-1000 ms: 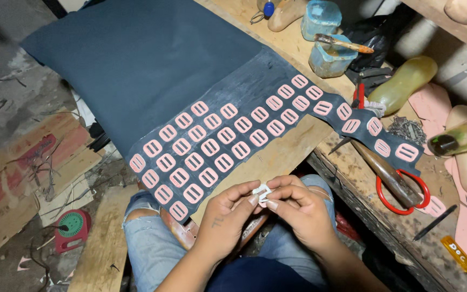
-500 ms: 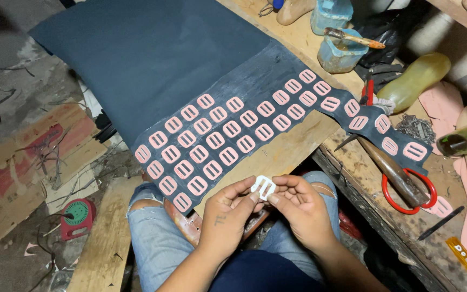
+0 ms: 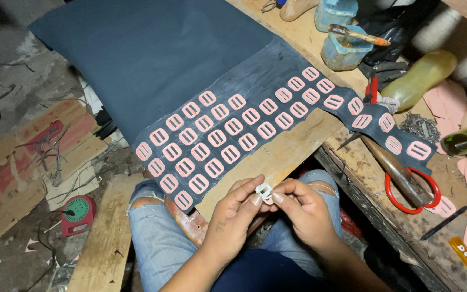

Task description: The person applies adhesive to a dark sheet and places small white plastic buckle parts onto the sheet in rows. They use a brush to spread the adhesive and press each part into place.

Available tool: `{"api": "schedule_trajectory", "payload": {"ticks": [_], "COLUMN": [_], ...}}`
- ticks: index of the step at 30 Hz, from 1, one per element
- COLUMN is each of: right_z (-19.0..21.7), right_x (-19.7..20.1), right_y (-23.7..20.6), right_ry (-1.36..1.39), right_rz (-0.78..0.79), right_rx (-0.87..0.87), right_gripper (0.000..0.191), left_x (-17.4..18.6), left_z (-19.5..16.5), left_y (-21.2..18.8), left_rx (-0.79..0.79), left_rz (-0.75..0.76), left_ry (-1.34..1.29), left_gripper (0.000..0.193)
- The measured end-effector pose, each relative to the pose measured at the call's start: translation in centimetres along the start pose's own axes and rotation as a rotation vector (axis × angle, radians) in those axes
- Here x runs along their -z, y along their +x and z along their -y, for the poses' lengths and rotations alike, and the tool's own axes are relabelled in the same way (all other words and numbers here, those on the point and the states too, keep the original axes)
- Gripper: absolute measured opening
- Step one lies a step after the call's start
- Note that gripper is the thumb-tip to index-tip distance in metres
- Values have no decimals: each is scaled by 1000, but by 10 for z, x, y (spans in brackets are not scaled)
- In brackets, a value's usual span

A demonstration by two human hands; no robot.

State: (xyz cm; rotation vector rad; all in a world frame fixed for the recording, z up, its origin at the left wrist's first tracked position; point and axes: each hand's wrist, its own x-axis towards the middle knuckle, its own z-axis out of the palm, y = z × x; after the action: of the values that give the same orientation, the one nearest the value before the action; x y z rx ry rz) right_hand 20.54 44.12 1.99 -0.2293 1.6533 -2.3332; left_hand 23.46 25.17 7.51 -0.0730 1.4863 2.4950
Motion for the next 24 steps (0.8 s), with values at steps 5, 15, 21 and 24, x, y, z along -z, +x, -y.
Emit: {"api": "schedule_trajectory", "payload": {"ticks": [5, 15, 21, 24], "right_z": [-1, 63, 122, 133], "right_x": [-4, 75, 175, 196], "right_y": [-1, 111, 257, 287], "right_ry": [-35, 53, 141, 117], "right_rz": [2, -317, -725, -917], "right_rx": [16, 48, 78, 21], "right_gripper": [12, 22, 23, 23], "left_x": [-5, 20, 43, 66], "left_z": [1, 10, 38, 51], "left_y": [-1, 11, 20, 24], "left_rx": [-150, 5, 18, 25], "left_rz": [37, -134, -105, -78], "left_ry": [215, 13, -58, 25], "left_gripper": [58, 49, 44, 44]}}
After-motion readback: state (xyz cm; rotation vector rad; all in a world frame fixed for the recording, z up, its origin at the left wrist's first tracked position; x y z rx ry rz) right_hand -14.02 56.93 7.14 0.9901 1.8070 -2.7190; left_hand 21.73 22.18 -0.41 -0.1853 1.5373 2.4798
